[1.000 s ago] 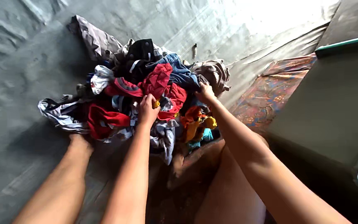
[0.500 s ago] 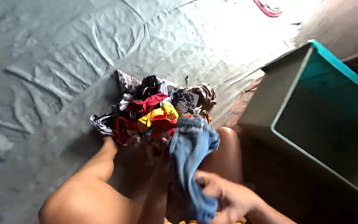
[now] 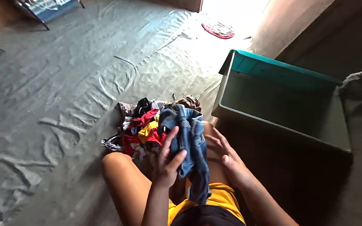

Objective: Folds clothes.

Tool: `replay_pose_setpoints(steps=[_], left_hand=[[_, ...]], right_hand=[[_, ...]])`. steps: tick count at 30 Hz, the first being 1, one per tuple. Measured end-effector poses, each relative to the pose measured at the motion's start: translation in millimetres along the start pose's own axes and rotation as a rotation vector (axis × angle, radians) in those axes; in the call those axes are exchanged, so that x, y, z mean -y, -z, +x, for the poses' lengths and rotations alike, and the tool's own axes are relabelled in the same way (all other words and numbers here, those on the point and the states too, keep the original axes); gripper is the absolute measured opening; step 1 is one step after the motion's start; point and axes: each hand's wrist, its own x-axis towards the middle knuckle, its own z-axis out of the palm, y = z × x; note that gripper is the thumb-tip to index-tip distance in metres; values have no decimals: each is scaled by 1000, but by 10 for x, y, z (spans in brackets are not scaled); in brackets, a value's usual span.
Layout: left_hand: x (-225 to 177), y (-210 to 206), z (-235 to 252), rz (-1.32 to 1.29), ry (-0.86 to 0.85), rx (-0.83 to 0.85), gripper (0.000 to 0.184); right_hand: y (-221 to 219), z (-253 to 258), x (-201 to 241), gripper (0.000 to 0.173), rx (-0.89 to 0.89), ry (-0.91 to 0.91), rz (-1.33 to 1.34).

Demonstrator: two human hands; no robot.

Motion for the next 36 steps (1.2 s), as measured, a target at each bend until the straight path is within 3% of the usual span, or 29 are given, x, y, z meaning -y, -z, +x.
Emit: replay_pose_setpoints(steps=[2, 5, 6, 8, 10, 12, 14, 16, 19, 21, 24, 26, 28, 31, 33, 34, 36], left_hand=[[-87, -124, -44, 111, -74, 44, 59], [-215, -130, -96, 164, -137, -5, 68], [-245, -62, -123, 148, -137, -75, 71], [-279, 174, -199, 102, -87, -299, 75], [-261, 546, -317, 214, 43, -473, 78], [-260, 890, -505, 500, 312, -413, 77], [-368, 1003, -591, 754, 581, -213, 104], [-414, 898, -496, 773, 508, -111, 132], [-481, 679, -144, 594, 238, -152, 140], [-610, 631, 109, 508, 145, -235, 125], [-974, 561, 393, 420, 111, -244, 69], [-1231, 468, 519, 503, 55, -205, 53], [-1495, 369, 588, 614, -78, -113, 50], [-1967, 228, 522, 644, -313, 173, 56], [-2186, 243, 469, 552, -366, 415, 44], [-2179, 294, 502, 509, -347, 451, 34], [-2008, 435, 637, 749, -315, 261, 22]], right_hand=[[-215, -27, 125, 116, 22, 17, 145], [-432, 103, 270, 56, -136, -137, 420], [-404, 189, 321, 44, -161, -196, 456], [-278, 348, 419, 43, -223, -217, 492], [-132, 427, 488, 38, -220, -122, 483], [-48, 460, 520, 28, -83, -8, 441], [-90, 514, 611, 16, 98, 80, 312], [-221, 616, 737, 22, 239, 146, 178], [-376, 746, 922, 25, 369, 176, 79], [-350, 830, 1056, 24, 431, 260, 0], [-216, 964, 1372, 22, 477, 453, -185], [-136, 1014, 1674, 58, 506, 498, -354], [-96, 1000, 1919, 74, 449, 558, -533], [35, 775, 2228, 51, 537, 802, -616], [163, 702, 2298, 32, 672, 896, -505], [201, 772, 2254, 20, 712, 891, -457], [202, 997, 2061, 8, 571, 823, -607]])
